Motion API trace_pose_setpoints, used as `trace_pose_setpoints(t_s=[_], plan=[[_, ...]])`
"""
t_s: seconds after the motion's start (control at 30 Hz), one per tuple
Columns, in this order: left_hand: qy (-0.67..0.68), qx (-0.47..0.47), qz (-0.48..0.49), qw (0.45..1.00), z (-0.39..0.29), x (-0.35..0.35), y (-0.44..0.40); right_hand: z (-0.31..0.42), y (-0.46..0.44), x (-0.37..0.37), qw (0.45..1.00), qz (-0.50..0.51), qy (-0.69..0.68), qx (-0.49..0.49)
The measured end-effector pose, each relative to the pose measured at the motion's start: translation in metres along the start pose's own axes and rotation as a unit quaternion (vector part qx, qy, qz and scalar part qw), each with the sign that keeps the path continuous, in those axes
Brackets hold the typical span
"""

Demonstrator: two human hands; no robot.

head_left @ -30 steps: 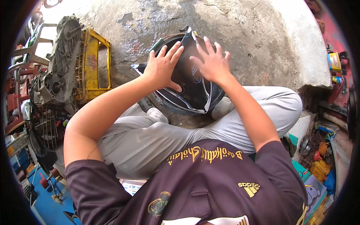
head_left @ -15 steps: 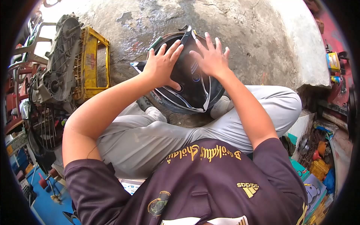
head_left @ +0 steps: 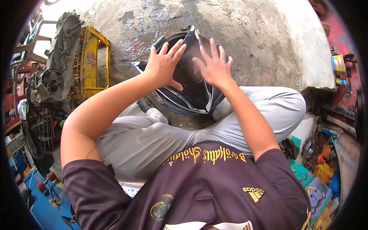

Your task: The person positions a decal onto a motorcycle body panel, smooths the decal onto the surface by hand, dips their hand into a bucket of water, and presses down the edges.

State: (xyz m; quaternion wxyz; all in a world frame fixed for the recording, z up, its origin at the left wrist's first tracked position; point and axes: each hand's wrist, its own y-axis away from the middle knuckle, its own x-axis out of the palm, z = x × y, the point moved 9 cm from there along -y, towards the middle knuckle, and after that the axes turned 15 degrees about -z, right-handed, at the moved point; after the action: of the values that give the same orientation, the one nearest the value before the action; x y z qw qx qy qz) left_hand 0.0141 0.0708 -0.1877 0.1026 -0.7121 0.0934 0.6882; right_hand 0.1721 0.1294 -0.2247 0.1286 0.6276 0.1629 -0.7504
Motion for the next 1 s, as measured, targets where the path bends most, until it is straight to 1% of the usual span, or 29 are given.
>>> trace_pose_setpoints(t_s=[0.13, 0.17, 0.23, 0.27, 0.37, 0.4, 0.43, 0.5, 0.53, 0.67, 0.7, 0.77, 0.83, 0.93, 1.0], plan=[[-0.011, 0.000, 0.004, 1.000, 0.001, 0.000, 0.000, -0.001, -0.024, -0.001, 1.000, 0.008, 0.013, 0.004], [-0.020, 0.003, 0.005, 1.000, 0.000, 0.002, 0.000, 0.000, -0.018, -0.002, 1.000, 0.008, 0.011, 0.004], [-0.027, 0.004, 0.003, 1.000, 0.000, 0.003, -0.001, 0.004, 0.004, -0.005, 0.999, 0.015, 0.034, -0.027], [-0.028, 0.004, 0.007, 1.000, 0.000, 0.003, -0.001, 0.004, 0.019, -0.007, 0.998, 0.003, 0.037, -0.042], [-0.021, 0.005, 0.006, 1.000, 0.001, 0.006, -0.001, 0.003, 0.054, -0.016, 0.999, 0.037, 0.023, -0.022], [-0.018, 0.006, 0.001, 1.000, 0.001, 0.004, -0.001, 0.001, 0.056, -0.016, 0.999, 0.026, 0.015, -0.018], [-0.018, 0.007, 0.003, 1.000, 0.000, 0.004, 0.000, 0.001, 0.054, -0.013, 0.999, 0.027, 0.014, -0.016], [-0.003, -0.002, 0.004, 1.000, 0.000, 0.001, -0.001, 0.002, 0.032, -0.010, 1.000, -0.016, 0.000, -0.015], [-0.003, 0.002, 0.006, 1.000, -0.001, 0.000, -0.001, 0.002, 0.016, -0.002, 1.000, -0.022, 0.006, -0.016], [-0.007, 0.000, 0.004, 1.000, 0.000, 0.003, -0.001, 0.002, -0.038, -0.001, 1.000, -0.005, 0.013, -0.002], [-0.012, 0.006, 0.000, 1.000, 0.001, 0.002, -0.001, 0.002, -0.036, -0.003, 1.000, -0.006, 0.011, -0.002], [-0.018, 0.005, 0.002, 1.000, 0.001, 0.004, 0.000, 0.004, -0.021, -0.007, 0.998, 0.001, 0.037, -0.042], [-0.019, 0.003, 0.002, 1.000, 0.001, 0.005, -0.002, 0.003, 0.010, -0.011, 0.997, 0.015, 0.046, -0.062], [-0.015, 0.010, -0.001, 1.000, 0.000, 0.007, 0.000, 0.002, 0.034, -0.014, 0.997, 0.028, 0.043, -0.052], [-0.014, 0.009, -0.010, 1.000, 0.001, 0.005, -0.001, 0.007, 0.019, -0.016, 0.994, -0.016, 0.087, -0.071]])
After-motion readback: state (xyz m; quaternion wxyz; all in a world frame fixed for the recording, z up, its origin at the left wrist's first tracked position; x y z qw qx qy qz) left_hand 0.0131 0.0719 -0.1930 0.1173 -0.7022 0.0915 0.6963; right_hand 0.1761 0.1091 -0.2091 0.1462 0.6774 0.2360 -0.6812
